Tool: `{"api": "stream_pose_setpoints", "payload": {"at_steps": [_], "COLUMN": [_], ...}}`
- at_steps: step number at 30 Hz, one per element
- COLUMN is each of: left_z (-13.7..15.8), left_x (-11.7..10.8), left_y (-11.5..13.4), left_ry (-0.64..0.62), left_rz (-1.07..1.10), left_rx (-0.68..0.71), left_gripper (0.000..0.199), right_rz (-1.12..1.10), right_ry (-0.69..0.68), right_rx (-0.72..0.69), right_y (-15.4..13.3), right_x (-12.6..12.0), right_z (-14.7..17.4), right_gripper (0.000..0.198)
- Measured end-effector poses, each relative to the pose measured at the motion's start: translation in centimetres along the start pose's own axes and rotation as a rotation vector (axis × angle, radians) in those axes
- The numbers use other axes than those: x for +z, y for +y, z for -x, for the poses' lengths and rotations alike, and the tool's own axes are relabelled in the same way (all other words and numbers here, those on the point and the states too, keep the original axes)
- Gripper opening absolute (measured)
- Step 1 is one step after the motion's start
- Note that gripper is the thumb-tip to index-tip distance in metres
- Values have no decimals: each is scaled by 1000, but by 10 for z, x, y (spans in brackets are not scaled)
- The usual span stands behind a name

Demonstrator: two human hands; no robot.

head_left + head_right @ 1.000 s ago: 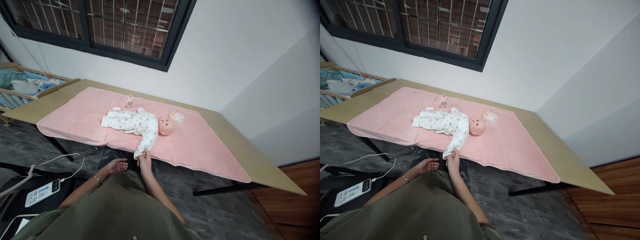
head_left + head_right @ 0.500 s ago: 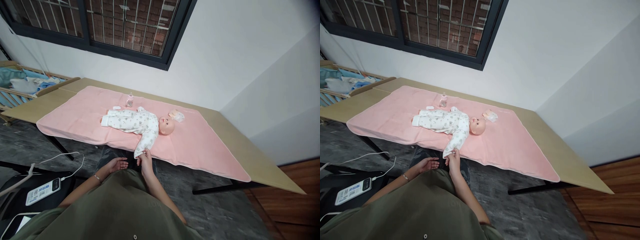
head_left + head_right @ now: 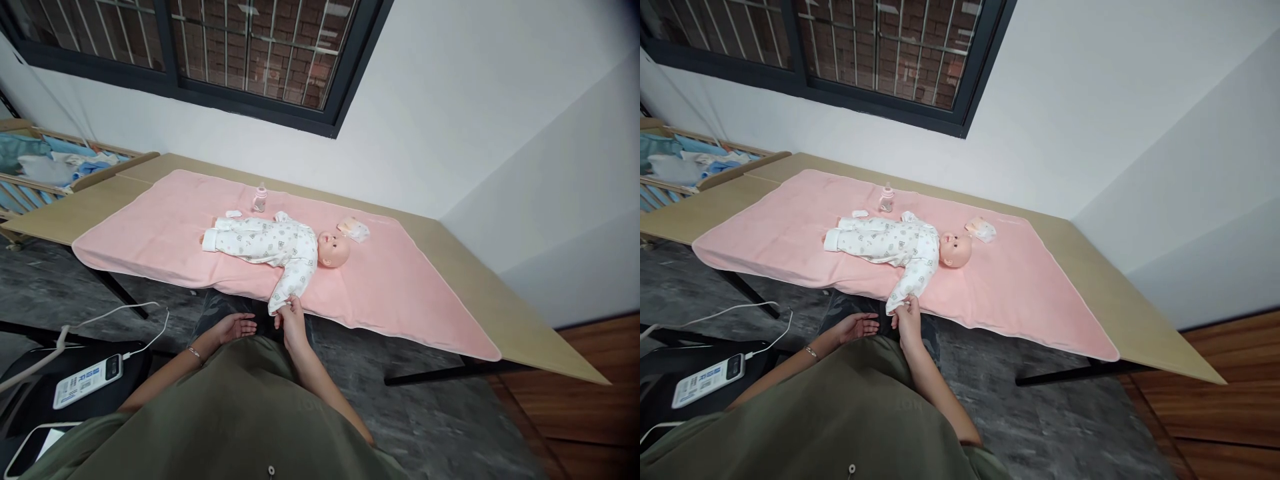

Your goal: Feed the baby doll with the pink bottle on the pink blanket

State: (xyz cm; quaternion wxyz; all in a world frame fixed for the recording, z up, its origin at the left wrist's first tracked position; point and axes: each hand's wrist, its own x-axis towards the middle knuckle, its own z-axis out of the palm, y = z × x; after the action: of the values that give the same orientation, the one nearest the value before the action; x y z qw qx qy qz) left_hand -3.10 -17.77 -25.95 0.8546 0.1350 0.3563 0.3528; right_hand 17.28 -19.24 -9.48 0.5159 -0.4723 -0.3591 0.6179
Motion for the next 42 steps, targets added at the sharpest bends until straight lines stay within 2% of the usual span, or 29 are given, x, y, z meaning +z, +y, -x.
{"api": "stream_pose_setpoints", "payload": {"at_steps": [33, 38, 42], "left_z": [5, 22, 33], "left_x": [5, 17, 28], "left_y": [0, -3, -7], "left_ry": [17, -2, -3], "left_rz": [6, -2, -21], "left_rx": [11, 20, -5], "left_gripper": [30, 29, 30], "right_rz": [-47, -18, 120], "right_ry": [-43, -78, -63], "right_rx": [8, -42, -147], "right_y": [3, 11, 28], "right_x": [-4, -9, -22], "right_z": [-1, 3, 12], "right_gripper": [36, 40, 45]}}
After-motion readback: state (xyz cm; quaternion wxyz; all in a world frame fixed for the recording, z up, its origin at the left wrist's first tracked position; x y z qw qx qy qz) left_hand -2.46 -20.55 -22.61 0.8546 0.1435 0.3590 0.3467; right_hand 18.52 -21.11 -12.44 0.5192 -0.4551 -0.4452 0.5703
